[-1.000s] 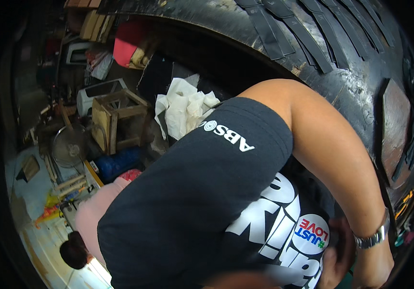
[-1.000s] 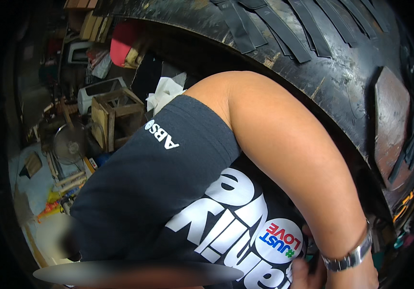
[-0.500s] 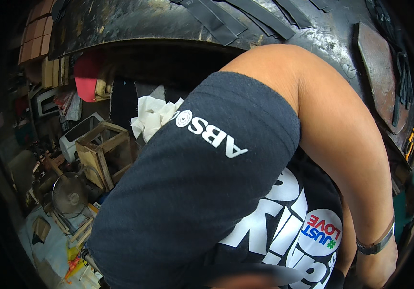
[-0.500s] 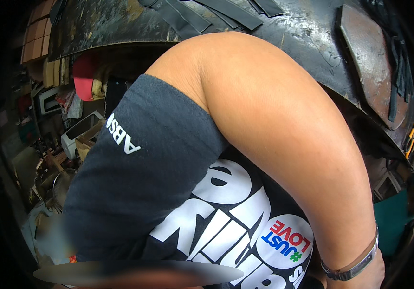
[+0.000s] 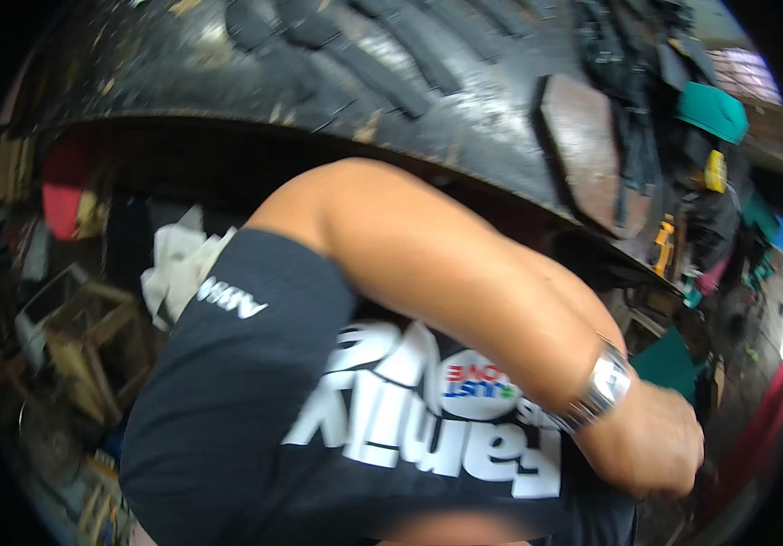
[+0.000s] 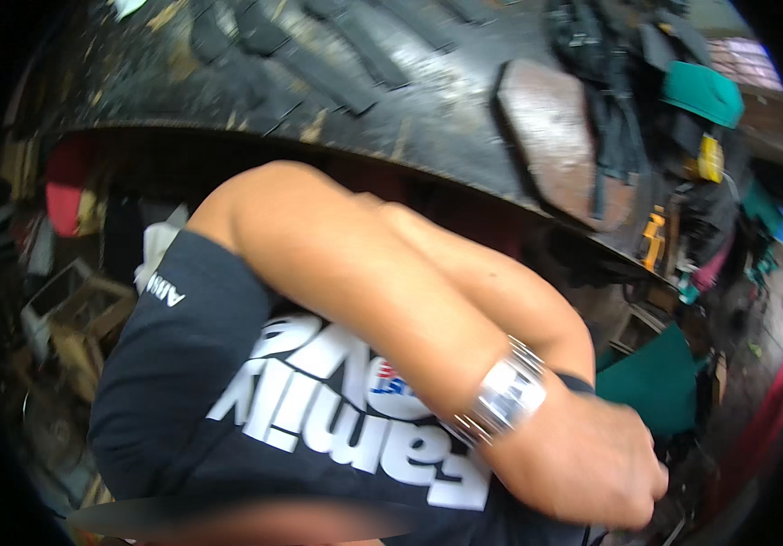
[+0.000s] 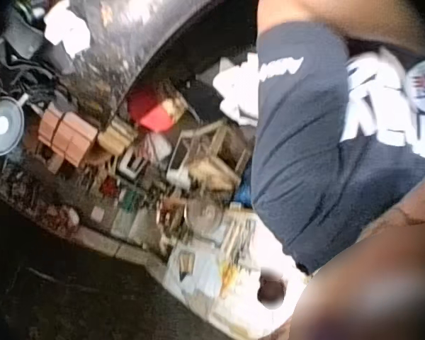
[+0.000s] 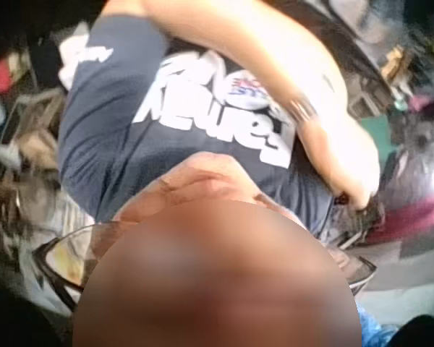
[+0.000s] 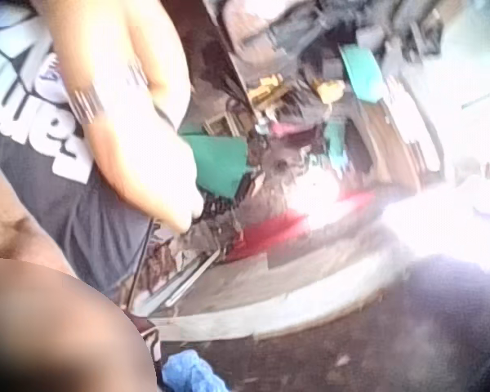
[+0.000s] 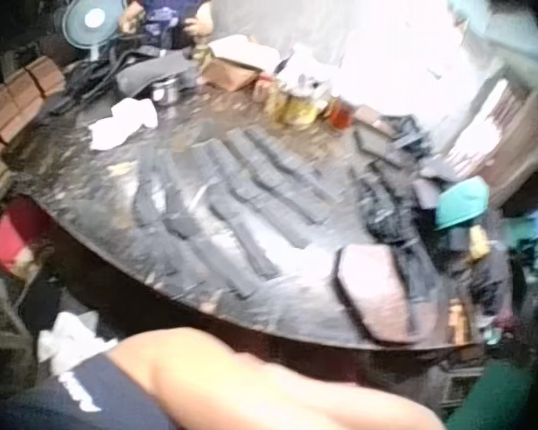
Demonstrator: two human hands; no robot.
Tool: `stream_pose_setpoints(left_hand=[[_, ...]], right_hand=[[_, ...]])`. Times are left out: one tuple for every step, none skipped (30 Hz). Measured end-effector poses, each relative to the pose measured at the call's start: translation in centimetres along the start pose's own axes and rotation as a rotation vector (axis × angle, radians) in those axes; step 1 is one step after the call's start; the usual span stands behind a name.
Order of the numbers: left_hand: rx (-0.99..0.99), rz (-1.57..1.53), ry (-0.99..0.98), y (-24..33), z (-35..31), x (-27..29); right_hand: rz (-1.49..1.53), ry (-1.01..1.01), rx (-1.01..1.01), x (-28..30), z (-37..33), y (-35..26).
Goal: The person sorts and arranges black leather strips on a workbench. They pick up strips one by one, inspect them, and place them in rows, occasionally adjusting the pile and repositioning items.
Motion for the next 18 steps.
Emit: stream_pose_setpoints(left_hand=[[0.000,-0.043,0.075,-0.3,-1.3,1.6],[0.013,-0.101,0.138,-0.5,-2.3,2.9],[0.037,-0.155,0.210,-0.8,-3.6,4.2],[0.087,-0.212,0.255,-1.3,-5.2,5.3],[0.103,-0.159,0.292,-1.4,-6.5,6.3],[0.116,-0.099,0.331,-0.3,-8.6,7.1],[0.190,-0.109,0.335,-0.5,-10.3,7.4],[0.272,-0.106,0.340,-0.7,-12.3,7.8],[0.355,-0.050,0.321,-0.4,-14.2,8.1],[0.452,0.012,0.300,-0.4,-16.3,8.5],[0.516,-0.011,0.345,-0.5,-18.3,9.1],[0.597,-0.038,0.391,-0.6,-20.2,9.3],[0.714,-0.098,0.452,-0.9,-22.7,9.3],[0.835,-0.161,0.523,-1.2,-25.1,8.9],[0.877,-0.229,0.627,-1.3,-27.0,8.6],[0.921,-0.303,0.723,-1.7,-28.8,8.1],[0.983,-0.274,0.738,-1.7,-30.0,7.7],[1.056,-0.310,0.794,-2.1,-31.2,7.0]], right_hand=[[-0.003,-0.010,0.003,0.0,-0.4,0.4],[0.003,-0.024,-0.002,0.0,-1.2,0.7],[0.007,-0.039,-0.002,0.1,-1.8,1.0],[0.013,-0.046,-0.001,0.4,-2.6,1.2],[0.021,-0.054,0.000,0.6,-3.4,1.4],[0.025,-0.064,0.007,0.5,-3.8,1.2],[0.032,-0.067,0.011,1.0,-4.9,1.3],[0.035,-0.072,0.026,1.3,-5.9,1.2],[0.036,-0.072,0.034,1.8,-7.3,1.0],[0.034,-0.066,0.054,2.3,-8.7,0.5],[0.020,-0.059,0.061,2.9,-10.1,0.0],[-0.012,-0.044,0.072,3.5,-11.5,-0.7],[-0.052,-0.027,0.083,4.0,-12.8,-1.7],[-0.150,-0.010,0.051,4.3,-14.0,-2.5],[-0.290,-0.008,-0.012,4.6,-14.9,-3.1],[-0.332,-0.007,-0.024,5.2,-16.3,-4.0],[-0.288,0.019,-0.072,5.8,-17.4,-4.3],[-0.242,0.055,-0.109,6.7,-18.4,-4.6]])
Point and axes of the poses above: each hand's wrist, its own z-axis towards the middle knuckle, its own x-axis out of the back of the hand, y = z × x, the point moved 10 cm from there along z, towards the middle knuckle, and after that the axes turned 12 degrees about -y, right-handed, at the moved point
